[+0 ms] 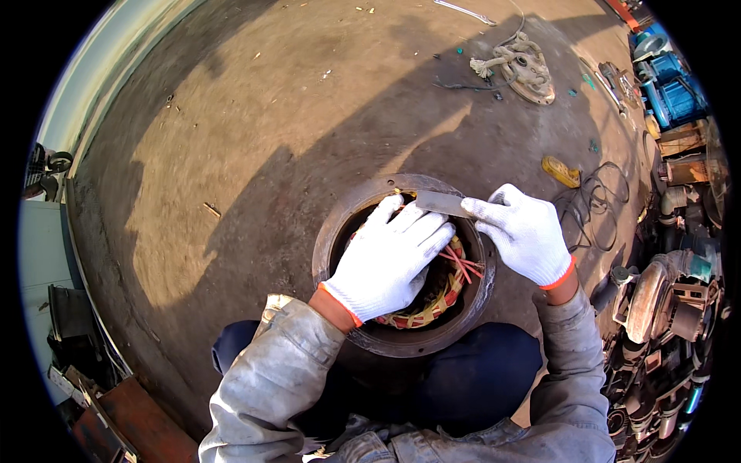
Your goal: The person sits on the ground and uses a metal file to scrape and smooth the inner surface of a motor stator resting on their lap. They rotate the stator periodically to access different sections while filing.
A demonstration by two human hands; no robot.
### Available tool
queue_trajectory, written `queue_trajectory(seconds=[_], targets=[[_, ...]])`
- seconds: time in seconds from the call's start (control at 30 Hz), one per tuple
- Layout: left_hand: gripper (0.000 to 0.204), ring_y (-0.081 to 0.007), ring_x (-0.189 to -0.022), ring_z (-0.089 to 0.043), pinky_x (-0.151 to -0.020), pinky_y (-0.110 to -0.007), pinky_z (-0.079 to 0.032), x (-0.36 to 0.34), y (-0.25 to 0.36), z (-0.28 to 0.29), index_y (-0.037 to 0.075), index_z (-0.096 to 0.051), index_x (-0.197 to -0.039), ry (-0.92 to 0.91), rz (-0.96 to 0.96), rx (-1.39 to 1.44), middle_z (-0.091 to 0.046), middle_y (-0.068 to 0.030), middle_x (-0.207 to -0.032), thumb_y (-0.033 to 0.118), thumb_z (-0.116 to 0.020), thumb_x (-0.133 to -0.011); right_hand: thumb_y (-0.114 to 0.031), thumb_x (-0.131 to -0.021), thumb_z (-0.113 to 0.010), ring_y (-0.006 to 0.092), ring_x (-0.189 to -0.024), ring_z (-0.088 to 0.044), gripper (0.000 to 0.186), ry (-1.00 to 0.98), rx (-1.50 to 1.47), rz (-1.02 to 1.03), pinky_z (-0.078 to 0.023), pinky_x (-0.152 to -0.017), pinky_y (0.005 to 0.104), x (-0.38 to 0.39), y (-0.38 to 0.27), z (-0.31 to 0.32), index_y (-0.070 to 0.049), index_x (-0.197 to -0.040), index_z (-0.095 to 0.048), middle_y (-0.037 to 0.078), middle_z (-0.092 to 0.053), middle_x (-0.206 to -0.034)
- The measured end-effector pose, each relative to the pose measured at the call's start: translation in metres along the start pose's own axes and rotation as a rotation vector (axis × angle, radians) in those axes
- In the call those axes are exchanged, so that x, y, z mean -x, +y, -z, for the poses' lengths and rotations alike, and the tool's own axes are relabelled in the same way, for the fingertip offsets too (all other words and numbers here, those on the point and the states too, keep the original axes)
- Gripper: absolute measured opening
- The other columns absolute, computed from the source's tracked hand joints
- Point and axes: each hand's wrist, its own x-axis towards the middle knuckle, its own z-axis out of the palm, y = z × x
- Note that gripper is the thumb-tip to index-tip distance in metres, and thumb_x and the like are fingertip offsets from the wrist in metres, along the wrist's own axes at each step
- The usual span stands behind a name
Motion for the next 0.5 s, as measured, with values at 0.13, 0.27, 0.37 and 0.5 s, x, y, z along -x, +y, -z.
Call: queue_trajectory(seconds=[0.13,0.27,0.37,0.5], targets=[[0.075,-0.0355,-0.151,-0.059,-0.130,-0.062,-0.040,-0.001,0.004,0.000,0.010,-0.069,-0.155,-0.027,0.006,-0.015,-0.067,-0.0146,-0.159,0.017,-0.086,-0.083,-0.027,-0.100,-0.083,0.0255,-0.073,-0.071,0.033,-0.017,0.066,0.092,-0.056,-0.063,0.0378,-0.015,-0.009,0.000,-0.024,-0.132,-0.088,0.005,-0.066,-0.088],[0.076,-0.0354,-0.152,-0.058,-0.129,-0.065,-0.041,0.003,0.000,0.001,0.009,-0.070,-0.155,-0.025,-0.016,-0.051,-0.066,-0.0142,-0.160,0.020,-0.087,-0.082,-0.030,-0.101,-0.081,0.0248,-0.073,-0.070,0.031,-0.040,0.050,0.202,-0.056,-0.063,0.0383,-0.033,0.009,-0.001,-0.025,-0.130,-0.089,0.005,-0.065,-0.088],[0.076,-0.0360,-0.153,-0.058,-0.128,-0.066,-0.042,0.001,0.006,0.001,0.008,-0.070,-0.155,-0.034,0.006,-0.052,-0.066,-0.0149,-0.160,0.020,-0.087,-0.081,-0.036,-0.104,-0.077,0.0259,-0.073,-0.070,0.030,-0.177,0.062,0.183,-0.057,-0.064,0.0399,-0.044,0.016,-0.001,-0.026,-0.130,-0.089,0.005,-0.065,-0.088],[0.076,-0.0359,-0.153,-0.058,-0.128,-0.064,-0.043,-0.001,0.002,-0.005,0.008,-0.071,-0.155,-0.025,0.001,-0.037,-0.067,-0.0153,-0.158,0.020,-0.087,-0.081,-0.038,-0.107,-0.074,0.0284,-0.075,-0.072,0.032,-0.164,0.031,0.229,-0.057,-0.065,0.0427,-0.058,0.011,-0.006,-0.028,-0.135,-0.087,0.006,-0.065,-0.091]])
